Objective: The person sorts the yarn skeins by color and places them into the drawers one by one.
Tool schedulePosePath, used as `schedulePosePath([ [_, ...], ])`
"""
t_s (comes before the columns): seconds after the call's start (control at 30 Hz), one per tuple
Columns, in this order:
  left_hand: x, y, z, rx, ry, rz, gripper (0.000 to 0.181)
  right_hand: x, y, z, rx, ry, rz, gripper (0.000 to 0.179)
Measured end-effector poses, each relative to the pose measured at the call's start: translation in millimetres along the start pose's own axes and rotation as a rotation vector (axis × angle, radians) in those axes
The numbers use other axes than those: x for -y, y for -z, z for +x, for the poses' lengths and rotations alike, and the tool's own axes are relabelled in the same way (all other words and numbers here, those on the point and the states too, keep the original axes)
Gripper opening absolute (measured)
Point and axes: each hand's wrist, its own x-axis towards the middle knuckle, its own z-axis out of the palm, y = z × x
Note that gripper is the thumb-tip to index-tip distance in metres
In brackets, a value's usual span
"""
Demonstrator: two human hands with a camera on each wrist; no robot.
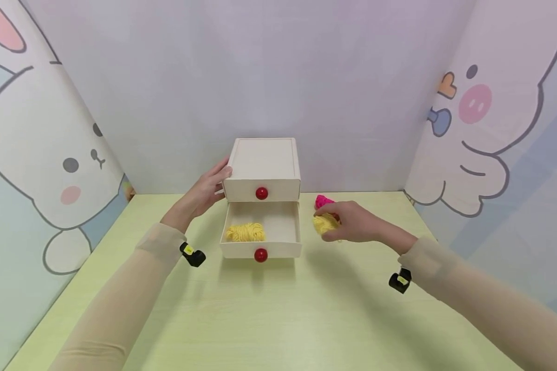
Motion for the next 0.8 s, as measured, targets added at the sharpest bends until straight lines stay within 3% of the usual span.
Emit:
schedulePosePath([
  [0.37,1.2,0.7,-1.1,-0.003,0.003,0.003,0.067,47.7,8.5,23.4,0.031,0.071,0.013,0.049],
  [0.8,1.7,0.8,1.2,-0.003,0.007,-0.003,0.068,70.9,-6.9,54.2,0.051,0.121,0.049,0.049],
])
